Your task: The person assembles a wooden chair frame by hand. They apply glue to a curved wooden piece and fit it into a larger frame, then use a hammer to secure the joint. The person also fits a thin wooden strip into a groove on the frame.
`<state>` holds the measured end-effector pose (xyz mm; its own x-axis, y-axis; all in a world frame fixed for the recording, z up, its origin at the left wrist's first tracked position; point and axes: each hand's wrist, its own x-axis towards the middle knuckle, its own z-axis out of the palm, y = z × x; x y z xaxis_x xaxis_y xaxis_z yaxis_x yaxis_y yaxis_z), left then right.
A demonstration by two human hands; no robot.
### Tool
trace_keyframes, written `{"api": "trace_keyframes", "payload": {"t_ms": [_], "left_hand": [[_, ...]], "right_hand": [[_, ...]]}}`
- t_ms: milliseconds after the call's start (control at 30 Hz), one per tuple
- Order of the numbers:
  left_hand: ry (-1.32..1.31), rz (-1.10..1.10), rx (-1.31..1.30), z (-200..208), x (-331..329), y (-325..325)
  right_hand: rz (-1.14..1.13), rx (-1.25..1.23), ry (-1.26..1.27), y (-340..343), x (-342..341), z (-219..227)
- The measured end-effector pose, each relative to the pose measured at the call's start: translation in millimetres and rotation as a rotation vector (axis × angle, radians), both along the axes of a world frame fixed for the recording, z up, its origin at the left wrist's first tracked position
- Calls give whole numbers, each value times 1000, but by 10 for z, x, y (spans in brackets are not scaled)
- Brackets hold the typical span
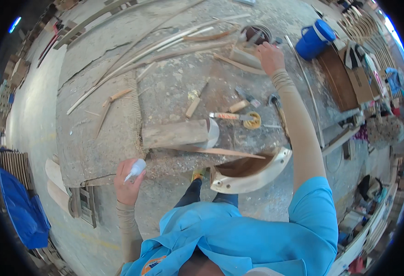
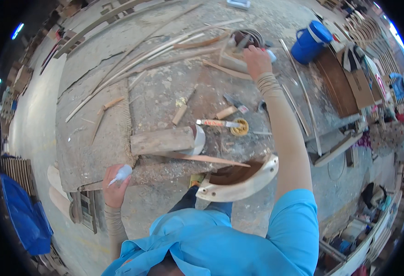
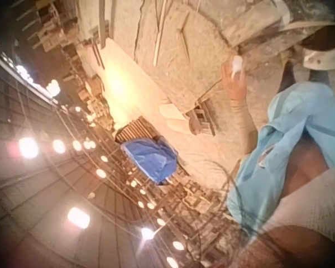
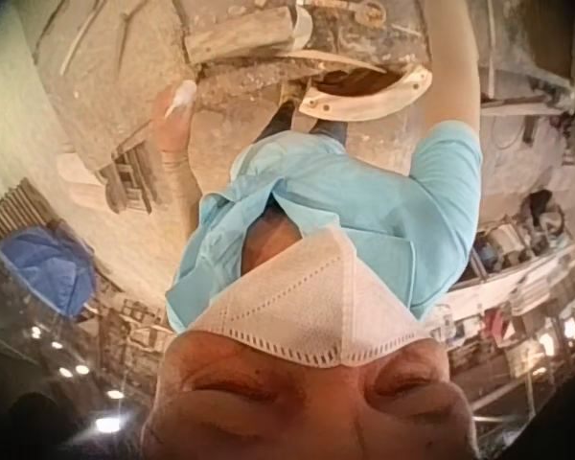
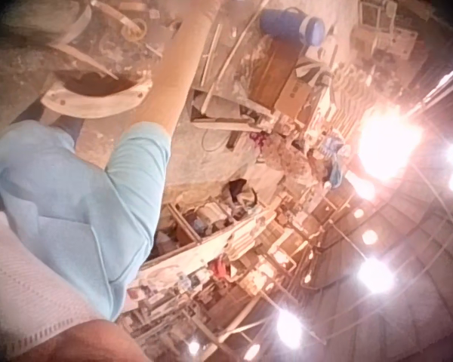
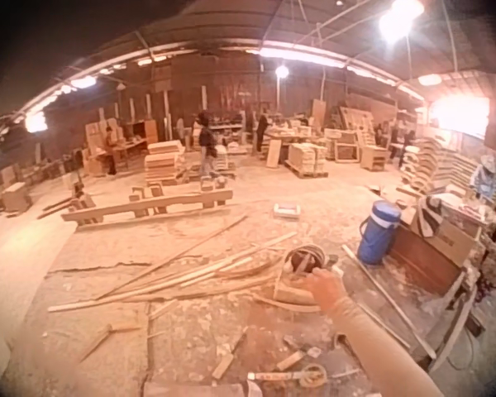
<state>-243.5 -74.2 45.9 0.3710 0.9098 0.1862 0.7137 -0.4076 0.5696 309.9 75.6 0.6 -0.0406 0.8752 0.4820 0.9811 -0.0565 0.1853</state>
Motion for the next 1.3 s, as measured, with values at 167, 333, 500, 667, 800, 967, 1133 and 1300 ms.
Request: {"api": "trace_keyframes", "payload": {"t_ms": [167, 333, 500, 667, 800, 967, 1133, 1300], "left_hand": [[-12, -116, 12, 63, 184, 76], [-44, -322, 20, 33, 530, 178], [-95, -503, 12, 23, 909, 182], [-124, -628, -104, 37, 1175, 64], [-85, -674, -246, -23, 1241, -12], [-74, -692, -372, -97, 1297, -185], [-49, -766, -317, -167, 1293, -287], [-24, -778, -314, -188, 1256, -339]], "right_hand": [[-22, 139, 576, -1561, -601, 238], [-295, 229, 950, -3192, -1101, 122], [-553, 273, 1047, -4080, -1567, -260], [-578, 307, 1076, -4288, -1834, -441], [-592, 317, 1077, -4296, -1877, -461], [-576, 360, 1085, -4260, -1835, -533], [-549, 332, 1044, -4159, -1752, -524], [-509, 319, 962, -4061, -1698, -562]]}}
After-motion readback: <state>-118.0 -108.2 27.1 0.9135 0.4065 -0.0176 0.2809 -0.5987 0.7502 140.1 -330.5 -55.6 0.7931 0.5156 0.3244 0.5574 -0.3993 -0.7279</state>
